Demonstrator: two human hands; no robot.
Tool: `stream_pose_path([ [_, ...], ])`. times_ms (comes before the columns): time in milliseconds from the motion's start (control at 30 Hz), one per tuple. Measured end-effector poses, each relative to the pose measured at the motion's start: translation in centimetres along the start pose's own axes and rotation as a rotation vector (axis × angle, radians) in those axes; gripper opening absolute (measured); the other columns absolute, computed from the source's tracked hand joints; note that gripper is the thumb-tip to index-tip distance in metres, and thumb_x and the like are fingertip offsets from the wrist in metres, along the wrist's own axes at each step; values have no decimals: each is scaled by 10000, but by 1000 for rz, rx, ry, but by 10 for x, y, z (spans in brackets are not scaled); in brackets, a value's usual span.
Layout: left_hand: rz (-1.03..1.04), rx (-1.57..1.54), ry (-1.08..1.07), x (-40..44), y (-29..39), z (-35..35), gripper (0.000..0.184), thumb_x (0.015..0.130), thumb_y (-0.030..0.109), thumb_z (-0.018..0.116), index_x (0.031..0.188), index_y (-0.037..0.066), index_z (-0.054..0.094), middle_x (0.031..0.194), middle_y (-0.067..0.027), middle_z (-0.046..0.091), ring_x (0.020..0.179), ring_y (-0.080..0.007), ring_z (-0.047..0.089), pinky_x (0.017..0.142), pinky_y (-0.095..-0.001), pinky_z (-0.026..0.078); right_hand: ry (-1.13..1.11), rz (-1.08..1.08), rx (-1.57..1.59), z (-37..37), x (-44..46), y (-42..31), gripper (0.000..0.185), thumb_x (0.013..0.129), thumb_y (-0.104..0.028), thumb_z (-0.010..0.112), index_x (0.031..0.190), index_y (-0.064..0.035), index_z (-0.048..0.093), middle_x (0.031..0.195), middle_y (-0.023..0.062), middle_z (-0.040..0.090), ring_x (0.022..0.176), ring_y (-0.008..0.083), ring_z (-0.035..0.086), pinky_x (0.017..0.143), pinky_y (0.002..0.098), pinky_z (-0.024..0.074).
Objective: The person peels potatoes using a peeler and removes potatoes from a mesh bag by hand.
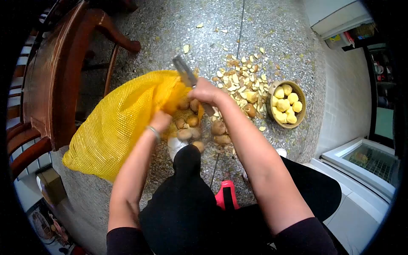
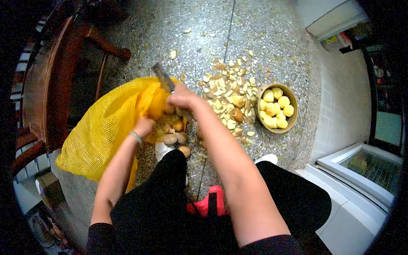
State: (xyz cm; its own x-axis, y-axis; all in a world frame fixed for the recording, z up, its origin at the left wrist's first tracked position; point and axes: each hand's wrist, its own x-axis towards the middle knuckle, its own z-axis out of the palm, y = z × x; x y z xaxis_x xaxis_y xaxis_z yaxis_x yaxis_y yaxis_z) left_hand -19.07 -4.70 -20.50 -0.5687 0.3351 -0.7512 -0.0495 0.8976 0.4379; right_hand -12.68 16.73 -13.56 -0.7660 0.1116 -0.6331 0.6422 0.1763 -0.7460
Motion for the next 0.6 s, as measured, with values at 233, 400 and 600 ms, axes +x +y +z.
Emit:
stream_pose_path([
  [233, 173, 234, 346, 63, -59, -86, 442, 894, 271, 491, 1265, 30, 504, 1269, -172, 535, 1193, -296, 481, 1023, -360, 349, 94, -98, -153, 0, 43, 34, 697, 656, -57, 639, 1315, -62, 414, 1071, 166, 612, 1015, 299, 582, 896, 336, 452],
  [400, 138, 624, 283, 100, -70, -70, 507, 784, 199, 587, 1239, -5, 497, 1135, -207, 599, 1093, -354, 549, 959, -384, 421, 250, -25, -145, -11, 75, 58, 692, 652, -45, 620, 1309, -103, 410, 1055, 155, 604, 983, 262, 584, 833, 341, 464],
  [600, 36, -374, 98, 104, -38, -93, 206, 836, 226, 498, 889, 69, 620, 778, -69, 660, 740, -109, 635, 533, -294, 458, 132, -69, -66, -26, 58, 42, 671, 649, -46, 615, 1300, -97, 463, 1008, 119, 623, 903, 216, 582, 812, 314, 465],
])
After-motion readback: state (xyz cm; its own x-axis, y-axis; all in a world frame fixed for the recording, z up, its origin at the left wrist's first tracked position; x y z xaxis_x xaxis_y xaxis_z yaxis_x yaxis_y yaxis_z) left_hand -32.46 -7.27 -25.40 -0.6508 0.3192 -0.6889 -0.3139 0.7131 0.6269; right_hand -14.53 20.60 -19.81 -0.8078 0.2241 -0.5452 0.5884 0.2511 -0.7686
